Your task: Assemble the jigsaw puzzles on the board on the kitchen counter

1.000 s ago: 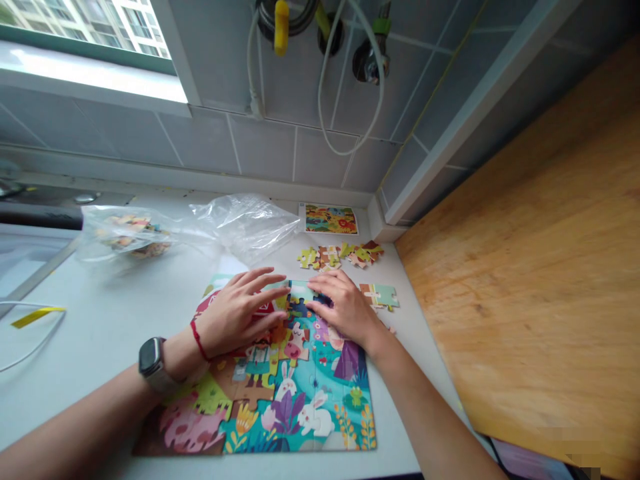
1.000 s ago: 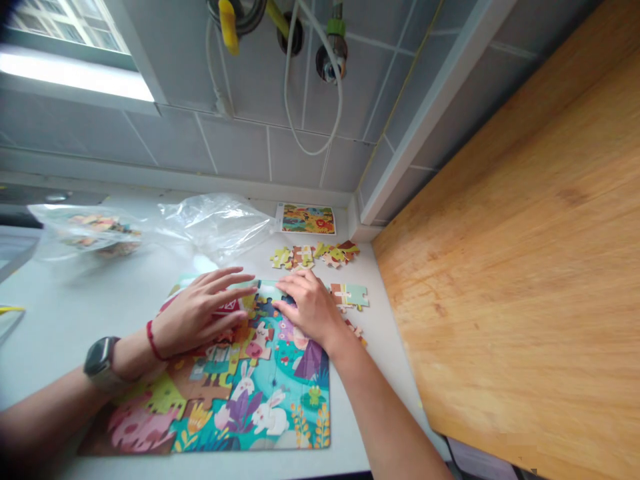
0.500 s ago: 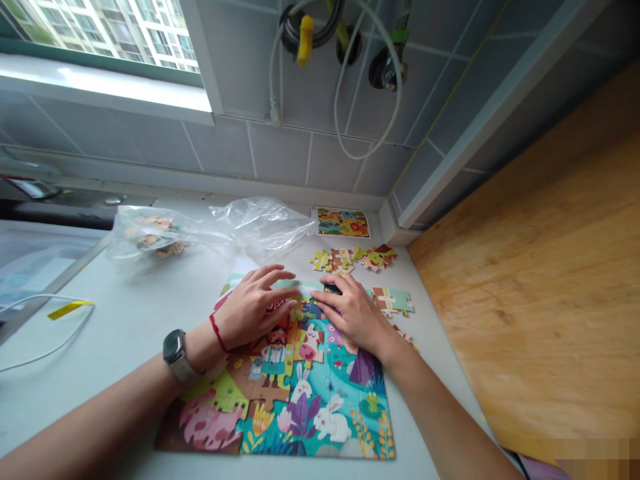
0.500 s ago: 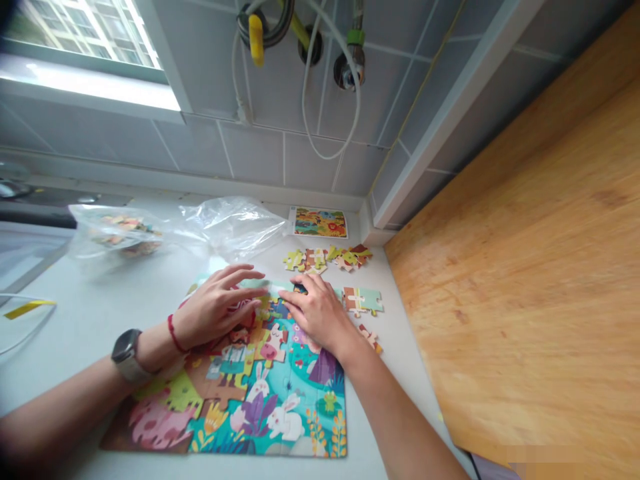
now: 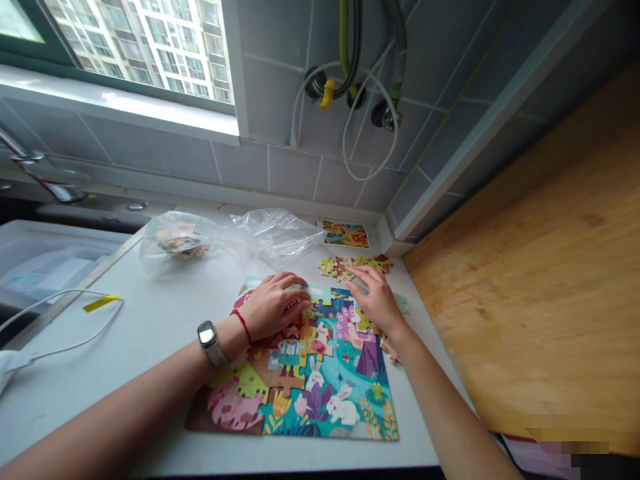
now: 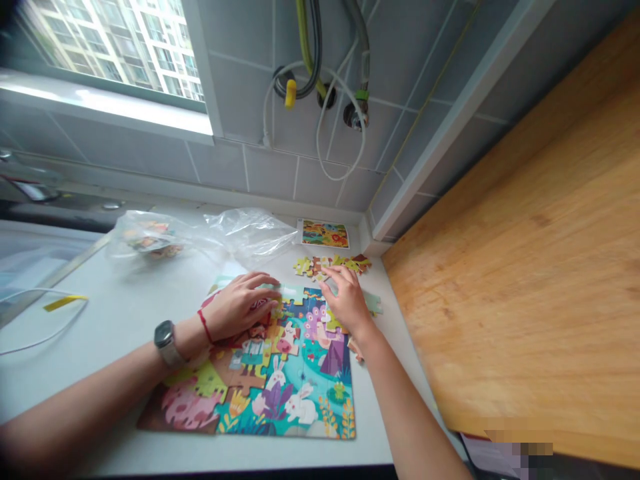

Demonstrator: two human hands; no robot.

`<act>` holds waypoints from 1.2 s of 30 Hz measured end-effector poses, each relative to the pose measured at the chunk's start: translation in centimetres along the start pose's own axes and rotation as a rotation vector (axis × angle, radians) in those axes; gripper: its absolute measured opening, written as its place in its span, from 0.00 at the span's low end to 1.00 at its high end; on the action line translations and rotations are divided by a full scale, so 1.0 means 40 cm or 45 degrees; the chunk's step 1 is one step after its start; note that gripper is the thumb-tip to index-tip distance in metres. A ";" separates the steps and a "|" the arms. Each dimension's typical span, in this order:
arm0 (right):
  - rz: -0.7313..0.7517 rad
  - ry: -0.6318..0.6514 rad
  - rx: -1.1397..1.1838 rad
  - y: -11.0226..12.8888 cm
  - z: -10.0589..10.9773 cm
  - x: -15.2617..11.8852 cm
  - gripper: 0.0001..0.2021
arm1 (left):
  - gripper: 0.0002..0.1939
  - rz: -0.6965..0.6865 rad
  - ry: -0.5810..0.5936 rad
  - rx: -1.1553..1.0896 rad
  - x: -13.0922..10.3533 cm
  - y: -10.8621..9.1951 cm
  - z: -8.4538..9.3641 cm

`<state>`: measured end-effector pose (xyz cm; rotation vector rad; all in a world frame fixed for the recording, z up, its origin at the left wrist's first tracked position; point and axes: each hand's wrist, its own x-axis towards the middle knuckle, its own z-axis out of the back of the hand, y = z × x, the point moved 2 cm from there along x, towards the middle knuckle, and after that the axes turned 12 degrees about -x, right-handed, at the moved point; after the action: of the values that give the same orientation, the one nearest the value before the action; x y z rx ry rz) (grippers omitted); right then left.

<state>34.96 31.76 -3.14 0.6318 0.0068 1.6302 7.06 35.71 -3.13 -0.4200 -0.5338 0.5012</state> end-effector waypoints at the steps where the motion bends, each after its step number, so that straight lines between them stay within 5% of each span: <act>1: 0.007 0.003 0.002 -0.001 -0.002 -0.001 0.18 | 0.15 0.011 0.016 0.002 0.001 0.000 0.000; 18: 0.124 0.253 -0.185 0.034 -0.070 0.153 0.24 | 0.20 0.002 0.160 -0.077 0.000 -0.008 0.004; 28: 0.060 -0.108 0.078 0.076 0.016 0.001 0.26 | 0.14 -0.090 0.003 -0.087 0.003 -0.005 -0.005; 36: -0.269 -0.010 0.651 0.119 0.009 -0.028 0.14 | 0.12 -0.181 -0.040 -0.135 0.003 0.005 -0.013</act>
<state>30.79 29.75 -1.56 0.9905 0.4822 1.4231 7.36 35.80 -3.58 -0.4719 -0.6179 0.3443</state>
